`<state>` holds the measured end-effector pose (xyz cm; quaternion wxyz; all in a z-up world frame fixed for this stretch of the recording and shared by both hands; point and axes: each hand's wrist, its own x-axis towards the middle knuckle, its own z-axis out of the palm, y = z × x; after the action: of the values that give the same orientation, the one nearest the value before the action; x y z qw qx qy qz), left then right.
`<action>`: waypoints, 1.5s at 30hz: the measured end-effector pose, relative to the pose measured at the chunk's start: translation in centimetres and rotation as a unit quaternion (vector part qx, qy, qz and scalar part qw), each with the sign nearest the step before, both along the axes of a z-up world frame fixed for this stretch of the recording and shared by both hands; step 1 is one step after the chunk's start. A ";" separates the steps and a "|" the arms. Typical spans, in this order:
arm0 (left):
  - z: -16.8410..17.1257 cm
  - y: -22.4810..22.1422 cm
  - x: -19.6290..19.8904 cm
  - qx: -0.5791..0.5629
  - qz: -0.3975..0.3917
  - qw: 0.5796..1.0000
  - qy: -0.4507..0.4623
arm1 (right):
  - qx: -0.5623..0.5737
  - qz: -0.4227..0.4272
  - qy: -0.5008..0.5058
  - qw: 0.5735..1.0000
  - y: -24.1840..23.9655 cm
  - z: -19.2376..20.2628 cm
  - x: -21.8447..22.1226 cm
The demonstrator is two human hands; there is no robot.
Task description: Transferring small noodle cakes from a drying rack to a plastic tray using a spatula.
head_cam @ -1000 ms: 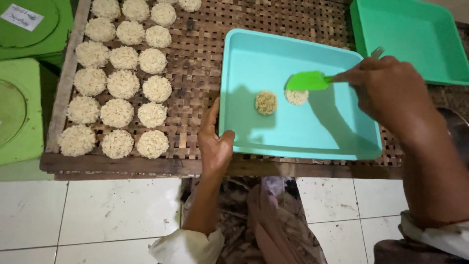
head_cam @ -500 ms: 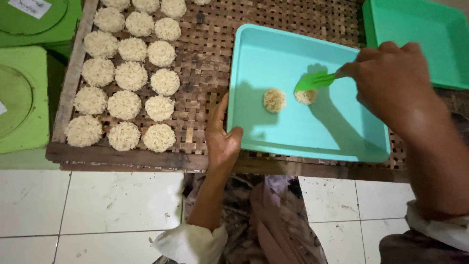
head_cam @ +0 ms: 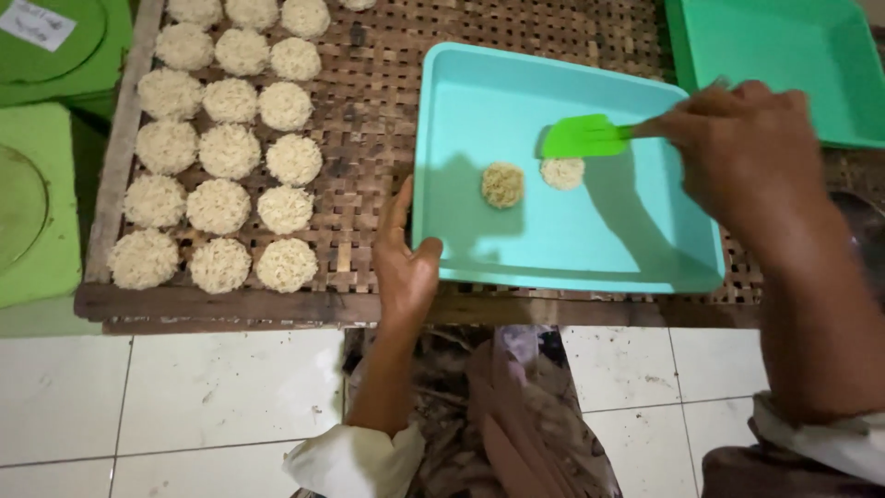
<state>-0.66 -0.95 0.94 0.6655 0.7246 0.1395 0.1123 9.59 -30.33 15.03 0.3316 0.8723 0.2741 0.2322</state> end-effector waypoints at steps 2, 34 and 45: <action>0.5 -0.2 0.0 -0.028 0.000 1.000 0.005 | 0.021 -0.011 0.042 0.999 1.1 -0.3 -0.1; -0.1 -0.2 0.1 0.004 0.007 0.999 -0.040 | 0.082 -0.033 0.017 0.996 -3.4 -3.1 -3.5; -0.1 -0.3 0.1 -0.027 0.009 0.999 -0.025 | 0.127 0.021 0.012 0.992 -1.7 -3.1 -4.1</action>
<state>-0.51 -1.23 0.88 0.6873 0.7018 0.1325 0.1322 5.46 -32.00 11.94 0.2101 0.9041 0.2649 0.2613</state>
